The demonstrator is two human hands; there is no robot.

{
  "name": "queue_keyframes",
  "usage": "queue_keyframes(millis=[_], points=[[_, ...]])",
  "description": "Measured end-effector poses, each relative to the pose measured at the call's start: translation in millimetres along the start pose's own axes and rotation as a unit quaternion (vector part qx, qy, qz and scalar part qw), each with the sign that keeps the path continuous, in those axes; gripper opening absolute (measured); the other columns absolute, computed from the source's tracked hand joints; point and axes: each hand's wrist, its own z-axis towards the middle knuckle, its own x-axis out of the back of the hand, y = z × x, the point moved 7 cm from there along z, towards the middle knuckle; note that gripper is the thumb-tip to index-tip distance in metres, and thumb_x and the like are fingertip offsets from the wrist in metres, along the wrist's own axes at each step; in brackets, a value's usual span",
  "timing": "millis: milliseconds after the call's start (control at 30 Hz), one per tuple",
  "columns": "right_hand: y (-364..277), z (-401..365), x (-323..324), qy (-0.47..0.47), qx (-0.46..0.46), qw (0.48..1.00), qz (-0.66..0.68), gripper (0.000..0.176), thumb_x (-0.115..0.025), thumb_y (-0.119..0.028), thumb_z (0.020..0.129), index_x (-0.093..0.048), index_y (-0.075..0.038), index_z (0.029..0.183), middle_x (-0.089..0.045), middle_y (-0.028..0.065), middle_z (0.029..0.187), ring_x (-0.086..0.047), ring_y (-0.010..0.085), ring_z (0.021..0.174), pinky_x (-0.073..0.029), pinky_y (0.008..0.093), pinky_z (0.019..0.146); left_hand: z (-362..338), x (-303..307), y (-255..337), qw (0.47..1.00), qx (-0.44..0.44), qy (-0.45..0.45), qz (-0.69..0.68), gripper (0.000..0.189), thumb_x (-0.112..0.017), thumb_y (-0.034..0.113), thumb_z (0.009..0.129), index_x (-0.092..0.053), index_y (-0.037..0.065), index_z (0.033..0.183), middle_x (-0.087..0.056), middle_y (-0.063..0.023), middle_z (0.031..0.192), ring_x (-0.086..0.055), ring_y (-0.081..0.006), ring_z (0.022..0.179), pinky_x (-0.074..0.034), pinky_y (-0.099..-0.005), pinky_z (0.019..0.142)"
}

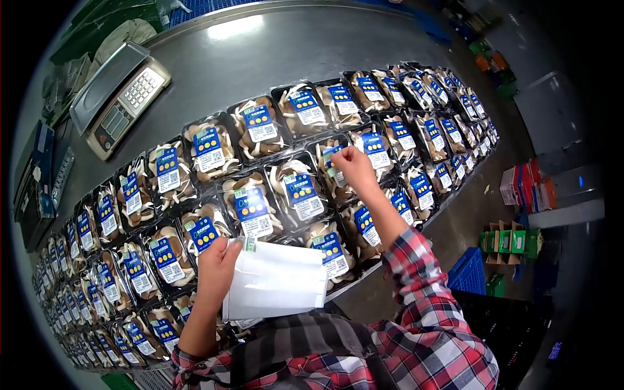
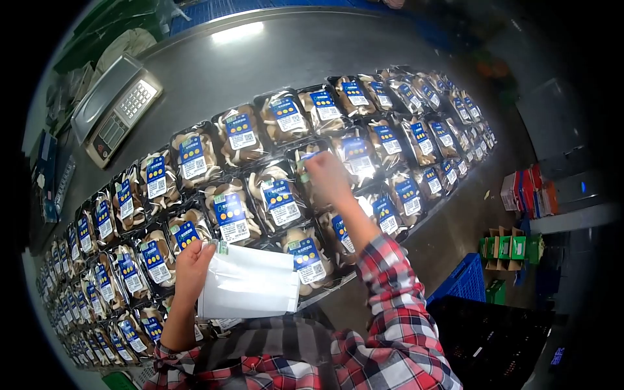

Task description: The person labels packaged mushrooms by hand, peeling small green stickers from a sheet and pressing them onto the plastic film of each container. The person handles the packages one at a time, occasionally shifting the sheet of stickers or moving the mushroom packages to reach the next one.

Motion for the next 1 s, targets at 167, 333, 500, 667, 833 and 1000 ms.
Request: queue_keyframes(millis=[167,333,500,667,833,1000], points=[[20.1,31.3,-8.4,0.047,-0.039,0.991,-0.117,0.028,-0.064,-0.027,0.073,-0.059,0.001,0.075,-0.062,0.0149,0.074,-0.059,0.0281,0.070,-0.046,0.0348,0.065,-7.2,1.1,7.8,1.000,0.016,-0.005,0.007,0.016,-0.055,0.010,0.086,-0.052,0.000,0.074,-0.049,0.0035,0.064,-0.040,-0.0017,0.059,-0.033,-0.0191,0.051],[-1.6,10.4,17.9,0.037,-0.061,0.986,-0.150,0.028,-0.061,-0.024,0.074,-0.055,0.001,0.083,-0.059,0.0186,0.084,-0.056,0.0347,0.084,-0.044,0.0414,0.074,-11.1,9.3,18.1,1.000,-0.007,-0.002,-0.005,0.017,-0.054,0.010,0.087,-0.050,0.002,0.072,-0.049,0.0046,0.064,-0.040,-0.0011,0.059,-0.033,-0.0180,0.051],[-11.9,-59.3,52.7,-0.019,0.190,0.958,-0.214,0.028,-0.070,-0.019,0.072,-0.051,-0.001,0.082,-0.056,0.0059,0.072,-0.052,0.0141,0.064,-0.044,0.0273,0.060,-18.1,9.6,13.9,0.997,0.011,-0.029,-0.065,0.016,-0.054,0.010,0.088,-0.051,0.003,0.074,-0.049,0.0053,0.066,-0.041,0.0001,0.060,-0.033,-0.0166,0.052],[30.7,-98.2,47.4,-0.026,-0.039,0.994,-0.100,0.026,-0.069,-0.014,0.071,-0.051,-0.003,0.085,-0.058,0.0071,0.075,-0.056,0.0176,0.067,-0.045,0.0290,0.064,-27.3,-10.5,19.8,0.995,0.002,-0.057,-0.083,0.013,-0.054,0.011,0.088,-0.054,0.002,0.079,-0.051,0.0047,0.067,-0.041,-0.0003,0.060,-0.034,-0.0166,0.052],[24.4,-112.1,54.4,0.080,-0.016,0.973,-0.214,0.032,-0.067,-0.019,0.070,-0.050,-0.004,0.093,-0.055,0.0148,0.089,-0.055,0.0324,0.083,-0.044,0.0395,0.071,-36.8,-18.8,23.1,0.995,-0.014,-0.075,-0.057,0.013,-0.054,0.011,0.088,-0.053,0.002,0.078,-0.050,0.0053,0.067,-0.041,-0.0007,0.060,-0.034,-0.0166,0.053],[59.9,-84.4,116.9,0.023,0.010,0.988,-0.153,0.030,-0.067,-0.011,0.072,-0.051,-0.004,0.096,-0.054,0.0038,0.086,-0.052,0.0132,0.073,-0.044,0.0260,0.056,-45.3,-29.6,17.8,0.994,-0.029,-0.074,-0.069,0.014,-0.054,0.011,0.088,-0.052,0.002,0.076,-0.048,0.0059,0.066,-0.040,0.0002,0.060,-0.033,-0.0161,0.053]])
